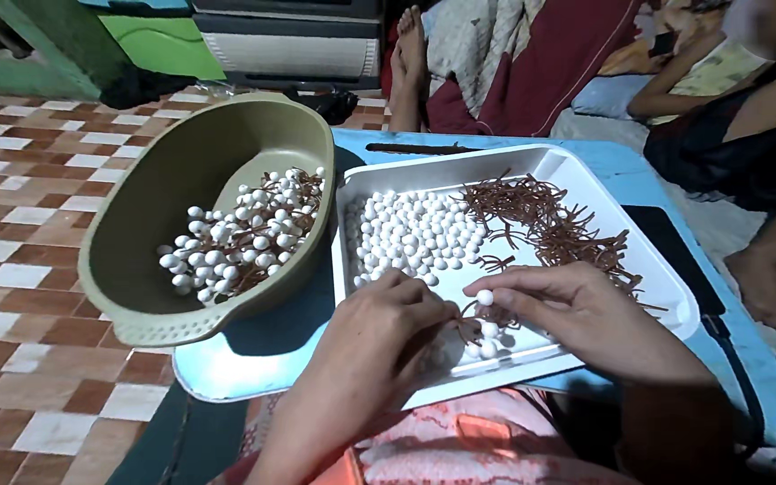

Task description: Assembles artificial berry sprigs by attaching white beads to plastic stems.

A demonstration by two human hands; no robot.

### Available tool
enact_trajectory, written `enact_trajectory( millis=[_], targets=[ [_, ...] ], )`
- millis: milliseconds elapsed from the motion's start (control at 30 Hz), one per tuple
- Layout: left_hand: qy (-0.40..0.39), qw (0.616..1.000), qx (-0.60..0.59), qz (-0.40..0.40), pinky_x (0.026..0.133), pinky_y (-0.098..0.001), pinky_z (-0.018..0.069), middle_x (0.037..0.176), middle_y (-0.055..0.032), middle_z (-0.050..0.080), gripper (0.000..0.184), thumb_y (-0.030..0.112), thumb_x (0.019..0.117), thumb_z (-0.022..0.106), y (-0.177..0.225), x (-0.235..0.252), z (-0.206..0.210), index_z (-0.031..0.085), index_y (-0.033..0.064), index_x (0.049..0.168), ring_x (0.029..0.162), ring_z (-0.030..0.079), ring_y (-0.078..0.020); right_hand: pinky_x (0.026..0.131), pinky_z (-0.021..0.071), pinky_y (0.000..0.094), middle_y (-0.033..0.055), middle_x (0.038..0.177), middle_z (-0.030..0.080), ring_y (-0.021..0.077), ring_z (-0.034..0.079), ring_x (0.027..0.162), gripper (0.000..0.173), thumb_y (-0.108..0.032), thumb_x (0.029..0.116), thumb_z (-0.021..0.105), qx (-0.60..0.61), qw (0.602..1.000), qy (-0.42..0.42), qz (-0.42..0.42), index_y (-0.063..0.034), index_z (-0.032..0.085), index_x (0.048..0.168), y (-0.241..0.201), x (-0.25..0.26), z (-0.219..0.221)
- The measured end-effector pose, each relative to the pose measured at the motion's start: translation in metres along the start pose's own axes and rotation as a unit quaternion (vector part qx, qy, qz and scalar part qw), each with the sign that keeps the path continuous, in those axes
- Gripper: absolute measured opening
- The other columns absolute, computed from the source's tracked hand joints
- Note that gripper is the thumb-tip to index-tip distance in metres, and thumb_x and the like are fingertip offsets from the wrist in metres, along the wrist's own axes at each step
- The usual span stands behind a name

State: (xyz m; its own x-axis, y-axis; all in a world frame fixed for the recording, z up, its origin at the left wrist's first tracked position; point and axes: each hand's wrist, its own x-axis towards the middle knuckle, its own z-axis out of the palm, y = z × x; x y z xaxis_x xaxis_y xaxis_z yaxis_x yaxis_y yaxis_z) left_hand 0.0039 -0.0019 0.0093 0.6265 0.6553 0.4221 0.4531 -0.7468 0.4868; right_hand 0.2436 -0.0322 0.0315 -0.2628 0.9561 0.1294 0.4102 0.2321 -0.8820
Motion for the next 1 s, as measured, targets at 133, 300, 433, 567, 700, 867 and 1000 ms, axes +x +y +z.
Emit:
enact_trajectory(
  millis=[133, 300, 433, 567, 700, 867, 1000],
  targets=[
    [-0.003, 1.000, -0.014, 0.018, 0.074, -0.0239, 0.0511, 0.090, 0.0095, 0.068, 0.024, 0.017, 0.0922, 0.058, -0.001, 0.000, -0.001, 0.080, 0.0194, 0.101, 0.089, 0.062, -0.0074, 0.068, 0.0588, 0.0152, -0.0067, 0.087, 0.076, 0.0005, 0.070, 0.075, 0.020, -0.010, 0.0998, 0.059, 0.000, 1.000, -0.012, 0.008, -0.0107, 0.077, 0.108, 0.002, 0.000, 0.000],
    [0.009, 0.999, -0.030, 0.016, 0.077, -0.0233, 0.0510, 0.093, 0.0086, 0.069, 0.025, 0.019, 0.0945, 0.056, -0.001, 0.000, -0.001, 0.080, 0.0180, 0.103, 0.092, 0.063, -0.0071, 0.070, 0.0582, 0.0150, -0.0071, 0.089, 0.075, -0.0001, 0.070, 0.078, 0.019, -0.012, 0.0995, 0.060, -0.002, 0.999, -0.032, 0.000, -0.0125, 0.078, 0.106, 0.003, 0.000, -0.001],
    [0.008, 1.000, -0.017, 0.021, 0.076, -0.0234, 0.0509, 0.091, 0.0077, 0.069, 0.024, 0.017, 0.0918, 0.058, -0.002, 0.001, 0.000, 0.080, 0.0173, 0.102, 0.091, 0.063, -0.0087, 0.066, 0.0573, 0.0134, -0.0075, 0.087, 0.075, -0.0010, 0.069, 0.074, 0.020, -0.012, 0.1005, 0.059, 0.017, 1.000, -0.020, -0.013, -0.0121, 0.077, 0.108, 0.002, 0.001, -0.002],
    [0.008, 1.000, -0.009, 0.024, 0.076, -0.0242, 0.0521, 0.090, 0.0079, 0.068, 0.024, 0.018, 0.0920, 0.058, -0.001, 0.000, 0.000, 0.080, 0.0174, 0.102, 0.090, 0.063, -0.0088, 0.070, 0.0579, 0.0139, -0.0067, 0.090, 0.076, -0.0007, 0.070, 0.078, 0.022, -0.009, 0.0996, 0.058, 0.014, 1.000, -0.023, 0.005, -0.0106, 0.078, 0.109, 0.001, 0.001, -0.001],
    [0.025, 0.999, -0.035, 0.003, 0.075, -0.0226, 0.0517, 0.089, 0.0082, 0.067, 0.025, 0.018, 0.0931, 0.058, -0.001, -0.001, 0.001, 0.080, 0.0179, 0.104, 0.089, 0.063, -0.0067, 0.065, 0.0558, 0.0119, -0.0091, 0.089, 0.075, -0.0031, 0.067, 0.074, 0.021, -0.011, 0.1003, 0.059, 0.012, 1.000, -0.008, -0.019, -0.0113, 0.077, 0.111, 0.001, 0.001, -0.002],
    [0.133, 0.989, -0.048, -0.053, 0.078, -0.0223, 0.0537, 0.097, 0.0059, 0.069, 0.022, 0.018, 0.0991, 0.060, -0.001, -0.001, -0.016, 0.078, 0.0155, 0.111, 0.089, 0.063, -0.0023, 0.075, 0.0580, 0.0175, -0.0080, 0.105, 0.075, -0.0017, 0.069, 0.088, 0.026, -0.020, 0.1027, 0.059, -0.147, 0.980, 0.133, -0.008, -0.0146, 0.072, 0.125, -0.003, -0.001, -0.015],
    [0.235, 0.966, 0.056, -0.097, 0.086, -0.0251, 0.0522, 0.107, -0.0058, 0.069, 0.027, 0.021, 0.1036, 0.058, -0.021, -0.012, -0.057, 0.073, 0.0054, 0.120, 0.097, 0.064, -0.0078, 0.080, 0.0537, 0.0495, 0.0118, 0.101, 0.072, 0.0264, 0.068, 0.091, 0.017, -0.011, 0.0991, 0.065, -0.321, 0.934, 0.154, 0.014, -0.0065, 0.075, 0.112, 0.001, 0.009, -0.027]
  ],
)
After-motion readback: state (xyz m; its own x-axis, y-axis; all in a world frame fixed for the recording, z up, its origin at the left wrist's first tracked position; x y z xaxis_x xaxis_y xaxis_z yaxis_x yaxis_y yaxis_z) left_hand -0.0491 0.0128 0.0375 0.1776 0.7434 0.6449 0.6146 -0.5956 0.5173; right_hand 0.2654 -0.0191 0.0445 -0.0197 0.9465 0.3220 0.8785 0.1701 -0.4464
